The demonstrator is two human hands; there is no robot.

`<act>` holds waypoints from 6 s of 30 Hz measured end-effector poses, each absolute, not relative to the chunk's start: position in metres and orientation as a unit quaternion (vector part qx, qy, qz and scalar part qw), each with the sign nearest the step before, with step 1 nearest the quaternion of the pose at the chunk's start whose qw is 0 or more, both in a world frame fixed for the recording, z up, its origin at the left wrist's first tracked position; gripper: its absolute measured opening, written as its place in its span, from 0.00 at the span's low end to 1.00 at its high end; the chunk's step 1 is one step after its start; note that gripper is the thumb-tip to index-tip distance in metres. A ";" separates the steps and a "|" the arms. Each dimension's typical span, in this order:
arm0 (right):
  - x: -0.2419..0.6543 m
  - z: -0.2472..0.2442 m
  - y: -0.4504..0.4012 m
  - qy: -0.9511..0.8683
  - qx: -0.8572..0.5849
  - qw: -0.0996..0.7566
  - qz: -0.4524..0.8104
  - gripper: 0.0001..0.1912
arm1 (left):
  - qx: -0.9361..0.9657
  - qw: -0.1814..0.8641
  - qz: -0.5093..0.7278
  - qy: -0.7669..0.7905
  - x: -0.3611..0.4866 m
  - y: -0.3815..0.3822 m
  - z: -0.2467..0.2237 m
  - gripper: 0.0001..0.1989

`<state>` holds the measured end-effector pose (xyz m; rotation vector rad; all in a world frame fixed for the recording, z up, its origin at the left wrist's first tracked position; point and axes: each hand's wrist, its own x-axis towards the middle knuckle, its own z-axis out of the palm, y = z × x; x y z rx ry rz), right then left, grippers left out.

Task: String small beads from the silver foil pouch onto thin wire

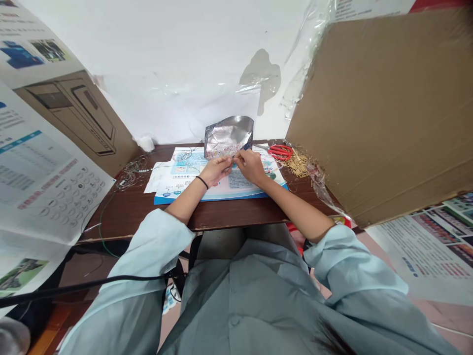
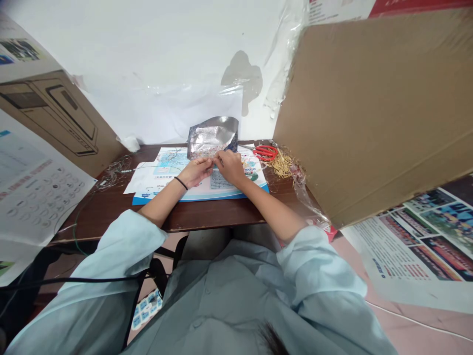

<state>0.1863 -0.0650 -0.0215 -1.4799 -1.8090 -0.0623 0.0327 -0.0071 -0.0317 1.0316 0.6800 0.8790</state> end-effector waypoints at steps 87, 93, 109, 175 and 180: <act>0.192 -0.019 -0.064 -0.733 -0.559 0.385 -0.042 0.12 | 0.490 0.717 0.380 0.320 0.031 -0.012 -0.026 0.14; 0.193 -0.021 -0.062 -0.742 -0.549 0.381 -0.050 0.12 | 0.488 0.718 0.378 0.323 0.031 -0.012 -0.026 0.13; 0.194 -0.020 -0.062 -0.742 -0.550 0.379 -0.055 0.13 | 0.485 0.719 0.371 0.332 0.032 -0.015 -0.022 0.11; 0.198 -0.015 -0.064 -0.751 -0.554 0.356 -0.040 0.14 | 0.508 0.708 0.360 0.334 0.031 -0.015 -0.022 0.16; 0.199 -0.015 -0.062 -0.748 -0.555 0.362 -0.034 0.13 | 0.520 0.703 0.356 0.330 0.030 -0.014 -0.023 0.17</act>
